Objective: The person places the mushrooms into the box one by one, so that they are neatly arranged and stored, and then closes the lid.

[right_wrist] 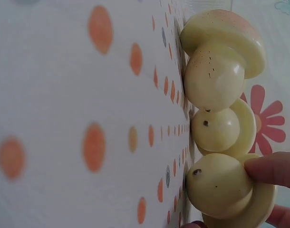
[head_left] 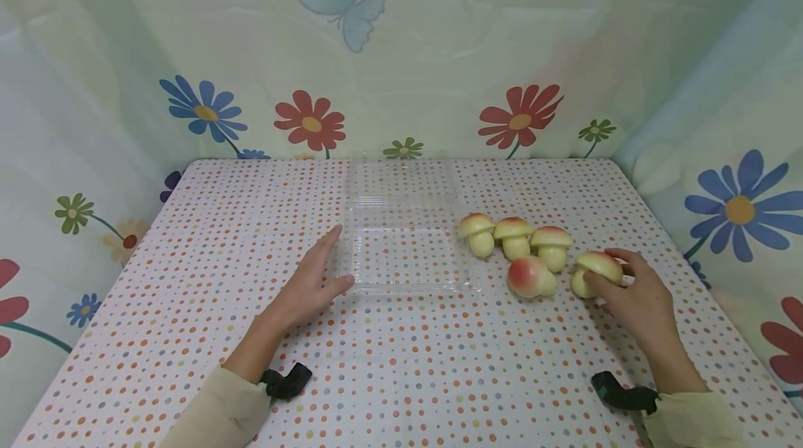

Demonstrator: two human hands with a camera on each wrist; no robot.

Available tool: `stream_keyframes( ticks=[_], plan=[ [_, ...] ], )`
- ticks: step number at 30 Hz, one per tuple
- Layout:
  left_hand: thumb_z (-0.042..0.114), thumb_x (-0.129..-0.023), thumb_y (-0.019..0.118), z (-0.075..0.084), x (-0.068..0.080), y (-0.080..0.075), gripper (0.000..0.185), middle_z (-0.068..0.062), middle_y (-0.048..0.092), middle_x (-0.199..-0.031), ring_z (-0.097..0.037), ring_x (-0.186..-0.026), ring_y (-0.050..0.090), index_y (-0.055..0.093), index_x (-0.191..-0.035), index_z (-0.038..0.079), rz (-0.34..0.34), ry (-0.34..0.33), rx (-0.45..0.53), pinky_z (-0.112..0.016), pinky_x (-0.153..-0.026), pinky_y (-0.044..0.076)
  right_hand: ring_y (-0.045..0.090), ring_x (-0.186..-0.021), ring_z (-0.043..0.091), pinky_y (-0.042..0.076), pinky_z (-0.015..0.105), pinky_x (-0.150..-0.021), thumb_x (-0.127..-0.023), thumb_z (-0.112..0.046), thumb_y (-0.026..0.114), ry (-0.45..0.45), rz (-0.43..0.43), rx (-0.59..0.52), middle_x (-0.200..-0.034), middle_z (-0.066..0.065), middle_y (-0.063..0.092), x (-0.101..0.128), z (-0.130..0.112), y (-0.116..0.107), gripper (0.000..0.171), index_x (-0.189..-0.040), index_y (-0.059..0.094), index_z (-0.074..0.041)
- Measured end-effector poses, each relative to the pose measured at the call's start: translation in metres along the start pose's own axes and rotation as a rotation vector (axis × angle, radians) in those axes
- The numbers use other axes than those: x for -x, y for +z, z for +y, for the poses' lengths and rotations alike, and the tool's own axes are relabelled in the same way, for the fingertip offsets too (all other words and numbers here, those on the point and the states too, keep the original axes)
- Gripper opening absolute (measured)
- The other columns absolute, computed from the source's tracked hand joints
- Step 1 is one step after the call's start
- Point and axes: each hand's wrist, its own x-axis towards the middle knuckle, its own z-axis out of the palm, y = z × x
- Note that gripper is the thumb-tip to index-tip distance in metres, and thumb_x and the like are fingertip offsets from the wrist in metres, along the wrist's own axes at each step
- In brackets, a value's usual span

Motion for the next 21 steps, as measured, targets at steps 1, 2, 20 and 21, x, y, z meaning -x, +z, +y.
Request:
stream_keyframes(
  ticks=[1,2,20,21],
  plan=[
    [0.031,-0.097,0.060,0.000,0.000,0.000,0.088,-0.015,0.015,-0.173,-0.039,-0.160,0.015,0.012,-0.167,0.011,0.000,0.000,-0.004,-0.063,-0.127,0.018,0.069,-0.078,0.025,0.057,0.024,-0.054,-0.100,-0.034,0.062,0.004,0.004,-0.016,-0.148,0.045,0.035,0.000,0.000,0.000,0.077,-0.158,0.031,0.004],
    [0.032,-0.096,0.060,0.000,0.000,0.000,0.088,-0.014,0.015,-0.173,-0.039,-0.160,0.015,0.012,-0.167,0.011,-0.001,-0.002,-0.005,-0.063,-0.127,0.018,0.069,-0.075,0.020,0.058,0.024,-0.054,-0.100,-0.033,0.062,0.006,0.010,-0.032,-0.149,0.044,0.034,0.001,0.000,0.000,0.076,-0.158,0.030,0.004],
    [0.036,-0.096,0.060,-0.002,0.001,0.000,0.089,-0.013,0.017,-0.173,-0.039,-0.160,0.016,0.012,-0.168,0.013,-0.001,0.004,-0.023,-0.065,-0.125,0.019,0.054,-0.078,-0.003,0.045,0.009,-0.051,-0.098,-0.024,0.061,-0.012,0.238,-0.086,-0.158,0.026,0.039,0.007,-0.024,0.002,0.072,-0.161,0.031,-0.006],
    [0.036,-0.096,0.060,-0.002,0.001,0.000,0.089,-0.013,0.017,-0.173,-0.039,-0.160,0.017,0.012,-0.168,0.013,-0.001,0.005,-0.024,-0.065,-0.125,0.019,0.055,-0.083,0.002,0.044,0.008,-0.052,-0.098,-0.023,0.062,-0.032,0.247,-0.080,-0.157,0.025,0.040,0.007,-0.026,0.002,0.071,-0.160,0.033,-0.006]
  ],
)
